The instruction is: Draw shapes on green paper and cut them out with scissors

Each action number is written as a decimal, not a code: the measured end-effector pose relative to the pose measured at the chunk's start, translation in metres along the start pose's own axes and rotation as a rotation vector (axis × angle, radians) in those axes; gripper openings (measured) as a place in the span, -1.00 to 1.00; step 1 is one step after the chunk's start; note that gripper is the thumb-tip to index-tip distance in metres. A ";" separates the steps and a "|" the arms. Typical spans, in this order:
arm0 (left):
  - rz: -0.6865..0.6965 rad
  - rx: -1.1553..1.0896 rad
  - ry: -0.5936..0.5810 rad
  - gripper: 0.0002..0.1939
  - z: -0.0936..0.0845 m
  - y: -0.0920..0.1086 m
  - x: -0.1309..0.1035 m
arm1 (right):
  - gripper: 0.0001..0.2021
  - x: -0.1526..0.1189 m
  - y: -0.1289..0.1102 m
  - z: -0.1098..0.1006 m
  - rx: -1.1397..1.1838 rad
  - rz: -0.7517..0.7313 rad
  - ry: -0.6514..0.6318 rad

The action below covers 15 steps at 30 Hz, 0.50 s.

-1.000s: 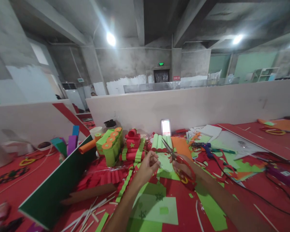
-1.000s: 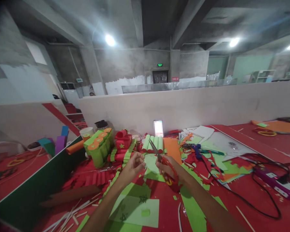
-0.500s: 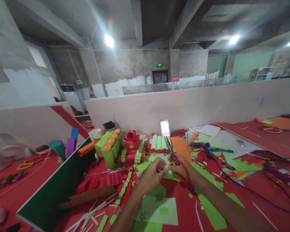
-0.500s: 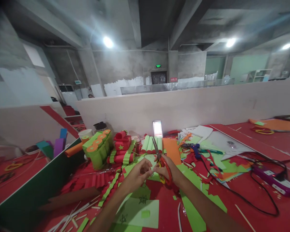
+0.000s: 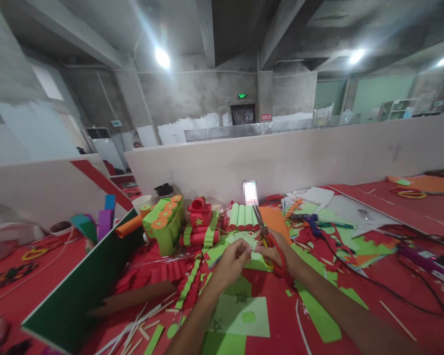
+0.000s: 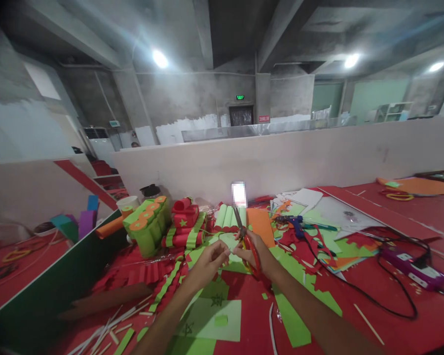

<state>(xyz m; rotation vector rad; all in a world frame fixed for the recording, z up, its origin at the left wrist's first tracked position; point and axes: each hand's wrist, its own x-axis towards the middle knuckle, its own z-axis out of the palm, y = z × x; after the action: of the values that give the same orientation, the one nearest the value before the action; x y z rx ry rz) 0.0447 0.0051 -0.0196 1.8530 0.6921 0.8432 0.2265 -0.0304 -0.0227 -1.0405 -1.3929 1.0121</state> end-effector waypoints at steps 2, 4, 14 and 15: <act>-0.008 0.006 -0.011 -0.76 -0.001 -0.001 0.000 | -0.61 0.001 0.003 0.000 -0.013 0.000 0.002; -0.006 0.015 -0.023 -0.76 -0.001 -0.002 -0.001 | -0.60 0.001 0.005 -0.001 -0.035 -0.003 0.000; -0.002 -0.024 0.114 -0.72 -0.007 0.003 0.001 | -0.62 0.000 -0.003 0.001 -0.111 0.030 -0.071; 0.005 -0.044 0.145 -0.72 -0.008 0.004 0.002 | -0.61 -0.001 -0.006 0.001 -0.115 0.044 -0.089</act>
<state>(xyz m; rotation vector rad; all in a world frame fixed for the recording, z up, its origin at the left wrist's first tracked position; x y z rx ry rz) 0.0399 0.0096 -0.0130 1.7674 0.7531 0.9952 0.2254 -0.0329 -0.0177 -1.1263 -1.5219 1.0304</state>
